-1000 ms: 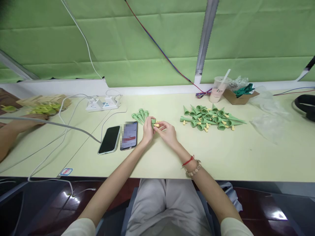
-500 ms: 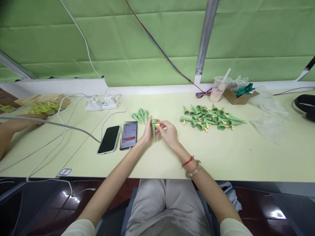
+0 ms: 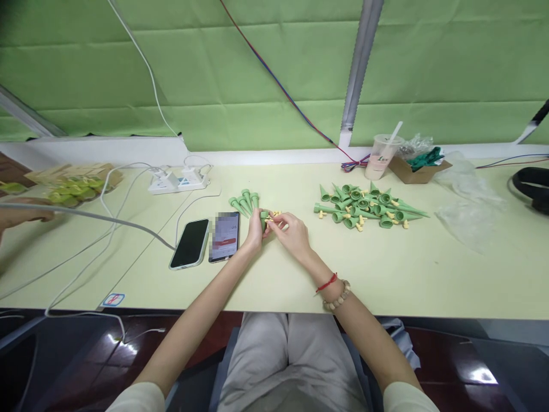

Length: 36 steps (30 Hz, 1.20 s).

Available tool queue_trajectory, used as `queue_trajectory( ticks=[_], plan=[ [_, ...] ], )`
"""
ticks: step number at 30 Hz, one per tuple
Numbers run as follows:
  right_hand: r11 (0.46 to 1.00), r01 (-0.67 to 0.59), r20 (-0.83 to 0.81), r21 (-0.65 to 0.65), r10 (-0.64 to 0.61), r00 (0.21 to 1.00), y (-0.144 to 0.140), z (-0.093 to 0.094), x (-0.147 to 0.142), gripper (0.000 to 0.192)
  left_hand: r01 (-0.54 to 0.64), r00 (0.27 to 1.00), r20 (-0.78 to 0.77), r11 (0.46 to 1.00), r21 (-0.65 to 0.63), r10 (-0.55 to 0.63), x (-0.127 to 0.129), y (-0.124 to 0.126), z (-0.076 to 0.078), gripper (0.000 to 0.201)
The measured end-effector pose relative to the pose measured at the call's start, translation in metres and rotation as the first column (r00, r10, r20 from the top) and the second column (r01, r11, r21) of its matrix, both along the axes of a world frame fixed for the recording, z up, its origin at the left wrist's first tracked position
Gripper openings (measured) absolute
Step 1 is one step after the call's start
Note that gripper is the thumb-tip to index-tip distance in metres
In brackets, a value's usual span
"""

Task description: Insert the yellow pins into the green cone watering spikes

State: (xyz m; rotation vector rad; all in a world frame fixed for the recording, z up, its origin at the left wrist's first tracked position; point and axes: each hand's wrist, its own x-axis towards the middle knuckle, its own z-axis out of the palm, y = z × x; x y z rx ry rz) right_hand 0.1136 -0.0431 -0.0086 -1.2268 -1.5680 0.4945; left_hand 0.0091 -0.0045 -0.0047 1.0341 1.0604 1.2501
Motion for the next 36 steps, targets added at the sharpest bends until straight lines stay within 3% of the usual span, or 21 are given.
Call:
queue_trajectory(
  ticks=[4, 11, 15, 20, 24, 29, 36],
  plan=[
    [1.0, -0.015, -0.037, 0.003, 0.015, 0.999, 0.0, -0.002, -0.001, 0.022, -0.104, 0.988, -0.097, 0.978, 0.183, 0.124, 0.002, -0.003, 0.0, 0.03],
    [0.992, -0.046, -0.211, -0.119, 0.02, 0.977, 0.003, -0.004, -0.004, 0.02, -0.095, 0.932, -0.269, 0.88, 0.466, 0.242, -0.004, -0.004, -0.007, 0.019],
    [0.99, -0.063, -0.16, -0.125, 0.042, 0.986, 0.003, -0.003, -0.003, 0.02, -0.092, 0.941, -0.256, 0.895, 0.437, 0.222, -0.003, -0.003, -0.007, 0.02],
    [0.996, -0.023, 0.073, -0.083, 0.029, 0.997, -0.003, 0.001, -0.002, 0.024, -0.124, 0.964, -0.19, 0.947, 0.296, 0.186, 0.0, -0.001, -0.005, 0.022],
    [0.995, -0.071, 0.126, -0.075, 0.08, 0.989, -0.005, 0.003, -0.002, 0.03, -0.143, 0.962, -0.182, 0.94, 0.309, 0.206, 0.0, -0.003, -0.003, 0.023],
    [0.981, -0.157, 0.027, -0.116, 0.161, 0.987, -0.003, -0.001, -0.002, 0.037, -0.099, 0.949, -0.235, 0.905, 0.414, 0.211, -0.002, -0.007, -0.002, 0.029],
    [0.912, -0.34, -0.316, -0.229, 0.261, 0.912, 0.001, -0.006, -0.006, 0.04, -0.097, 0.901, -0.315, 0.847, 0.523, 0.298, -0.006, -0.008, -0.003, 0.046]
  ],
)
